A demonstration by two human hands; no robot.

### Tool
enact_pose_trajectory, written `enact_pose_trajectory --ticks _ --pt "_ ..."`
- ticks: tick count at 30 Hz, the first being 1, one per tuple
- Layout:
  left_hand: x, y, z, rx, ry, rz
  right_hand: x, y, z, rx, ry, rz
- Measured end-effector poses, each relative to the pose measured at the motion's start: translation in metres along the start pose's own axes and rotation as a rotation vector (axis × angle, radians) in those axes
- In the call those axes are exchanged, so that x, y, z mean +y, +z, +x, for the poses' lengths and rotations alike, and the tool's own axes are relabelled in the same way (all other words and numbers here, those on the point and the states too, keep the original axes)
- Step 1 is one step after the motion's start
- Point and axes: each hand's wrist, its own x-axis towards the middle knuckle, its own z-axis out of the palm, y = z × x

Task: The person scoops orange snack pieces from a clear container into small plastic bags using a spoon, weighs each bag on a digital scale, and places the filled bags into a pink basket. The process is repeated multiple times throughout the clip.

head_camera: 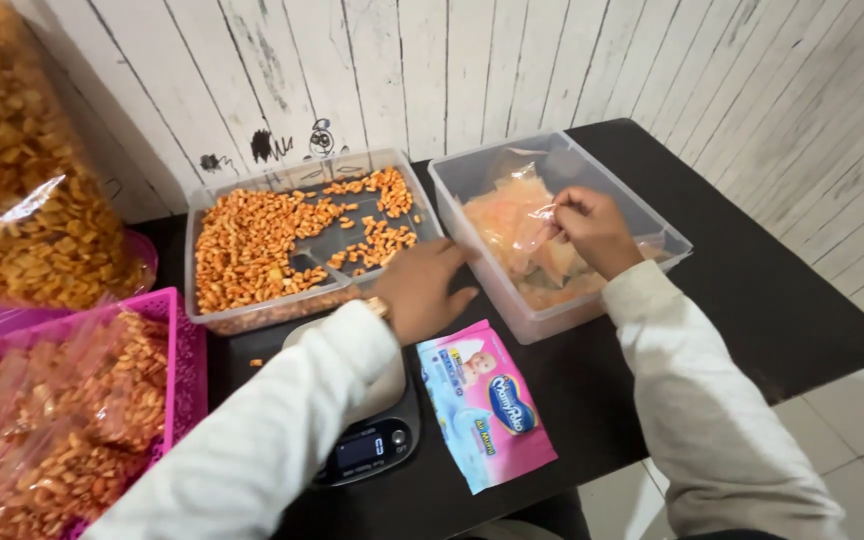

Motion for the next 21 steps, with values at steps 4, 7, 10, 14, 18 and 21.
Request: enact_pose_trajectory --ticks 4,7,10,14,18,21 --pt "0.01 0.03 0.047 0.055 0.029 -0.157 -0.01 0.001 -0.01 -0.033 -0.018 0.028" --pt "0.018 0.042 0.071 0.057 0.079 -0.278 -0.019 0.006 -0.014 -0.127 -0.058 0.001" --pt "0.017 0.055 0.089 -0.03 0.014 -0.233 -0.031 0.007 -0.021 -0.073 -0.045 0.023" --pt "0.005 0.072 0.104 -0.064 -0.045 -0.226 -0.042 0.004 -0.027 -0.017 -0.006 0.097" --pt "-0.01 0.087 0.112 -0.059 -0.049 -0.192 -0.037 0.004 -0.027 0.033 -0.06 0.193" --pt "-0.01 0.091 0.114 -0.039 -0.063 -0.184 -0.053 0.004 -0.033 0.093 -0.12 0.186"
